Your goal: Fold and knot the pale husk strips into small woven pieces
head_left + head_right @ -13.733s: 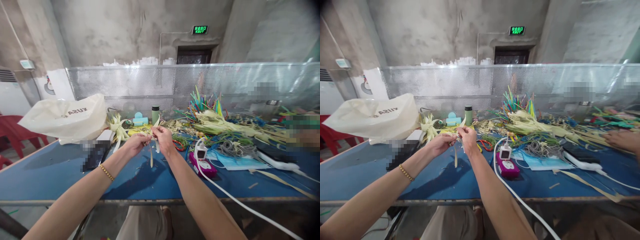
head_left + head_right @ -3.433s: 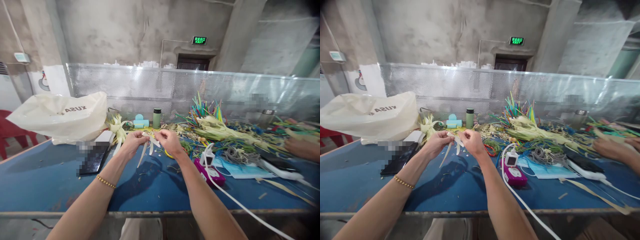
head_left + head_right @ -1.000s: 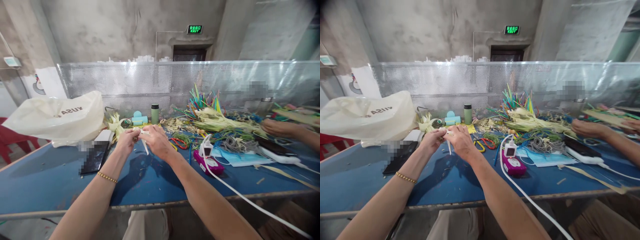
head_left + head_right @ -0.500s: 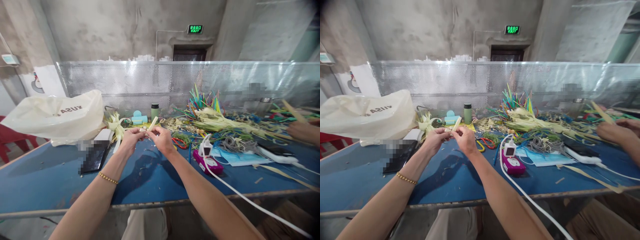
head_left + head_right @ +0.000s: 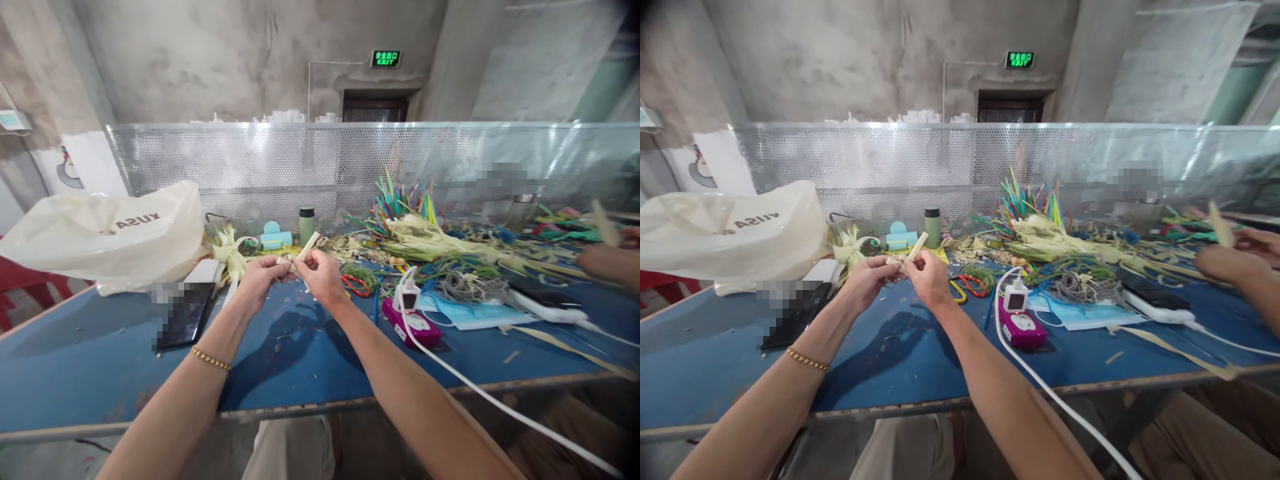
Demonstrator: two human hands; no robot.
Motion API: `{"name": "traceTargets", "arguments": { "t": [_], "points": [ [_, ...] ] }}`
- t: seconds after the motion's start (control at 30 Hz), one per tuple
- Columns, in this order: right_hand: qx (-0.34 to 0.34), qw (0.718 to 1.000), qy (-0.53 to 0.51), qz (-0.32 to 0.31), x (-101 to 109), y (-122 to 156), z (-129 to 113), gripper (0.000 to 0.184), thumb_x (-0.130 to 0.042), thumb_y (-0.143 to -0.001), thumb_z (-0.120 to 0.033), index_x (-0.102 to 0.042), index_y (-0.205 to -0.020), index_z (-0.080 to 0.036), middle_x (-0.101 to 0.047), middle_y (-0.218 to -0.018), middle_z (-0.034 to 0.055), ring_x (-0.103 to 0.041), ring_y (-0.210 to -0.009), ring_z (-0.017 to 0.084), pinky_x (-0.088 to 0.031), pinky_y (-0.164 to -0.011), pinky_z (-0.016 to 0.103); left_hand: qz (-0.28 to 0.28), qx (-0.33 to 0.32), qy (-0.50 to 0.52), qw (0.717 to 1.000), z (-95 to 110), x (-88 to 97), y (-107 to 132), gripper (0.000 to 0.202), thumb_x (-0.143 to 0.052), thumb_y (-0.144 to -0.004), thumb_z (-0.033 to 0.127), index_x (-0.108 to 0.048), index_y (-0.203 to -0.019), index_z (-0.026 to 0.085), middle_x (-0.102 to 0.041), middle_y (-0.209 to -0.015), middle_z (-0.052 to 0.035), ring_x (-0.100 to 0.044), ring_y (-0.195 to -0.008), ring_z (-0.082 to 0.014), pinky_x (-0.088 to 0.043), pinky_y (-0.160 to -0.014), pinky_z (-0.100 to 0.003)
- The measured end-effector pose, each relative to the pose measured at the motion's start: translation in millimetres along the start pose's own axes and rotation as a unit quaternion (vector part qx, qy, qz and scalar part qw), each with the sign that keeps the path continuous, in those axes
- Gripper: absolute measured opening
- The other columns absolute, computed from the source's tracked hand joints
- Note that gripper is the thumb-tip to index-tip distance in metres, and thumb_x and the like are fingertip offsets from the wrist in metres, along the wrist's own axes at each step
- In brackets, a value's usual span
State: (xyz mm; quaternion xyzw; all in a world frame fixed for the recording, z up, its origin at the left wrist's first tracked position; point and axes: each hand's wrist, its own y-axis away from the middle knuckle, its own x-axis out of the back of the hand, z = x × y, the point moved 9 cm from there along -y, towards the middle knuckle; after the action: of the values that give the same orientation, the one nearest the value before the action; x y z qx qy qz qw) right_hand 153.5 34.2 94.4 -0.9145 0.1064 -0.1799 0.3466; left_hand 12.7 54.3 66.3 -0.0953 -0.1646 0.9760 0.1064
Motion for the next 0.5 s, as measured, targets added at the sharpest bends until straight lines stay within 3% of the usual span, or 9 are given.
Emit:
{"name": "traceTargets", "arguments": {
  "t": [0.33,0.5],
  "points": [
    [-0.012,1.0,0.027,0.003,0.1,0.9,3.8,0.016,-0.063,-0.075,-0.03,-0.054,-0.067,-0.019,-0.065,-0.066,0.0031,-0.059,-0.063,0.015,-0.045,-0.062,0.026,-0.019,-0.001,-0.003,1.0,4.6,-9.8,2.8,0.022,-0.082,-0.06,0.029,-0.071,-0.067,0.012,-0.068,-0.065,-0.0054,-0.057,-0.06,-0.0123,-0.04,-0.061,-0.026],
    [-0.001,1.0,0.017,-0.021,-0.6,-1.1,-0.2,0.016,-0.06,-0.077,-0.032,-0.058,-0.069,-0.018,-0.066,-0.068,0.0037,-0.059,-0.064,0.016,-0.046,-0.064,0.026,0.014,-0.019,-0.004,1.0,5.2,-0.1,0.6,0.022,-0.081,-0.059,0.029,-0.071,-0.07,0.012,-0.067,-0.063,-0.0041,-0.057,-0.059,-0.013,-0.041,-0.061,-0.026]
  ]
}}
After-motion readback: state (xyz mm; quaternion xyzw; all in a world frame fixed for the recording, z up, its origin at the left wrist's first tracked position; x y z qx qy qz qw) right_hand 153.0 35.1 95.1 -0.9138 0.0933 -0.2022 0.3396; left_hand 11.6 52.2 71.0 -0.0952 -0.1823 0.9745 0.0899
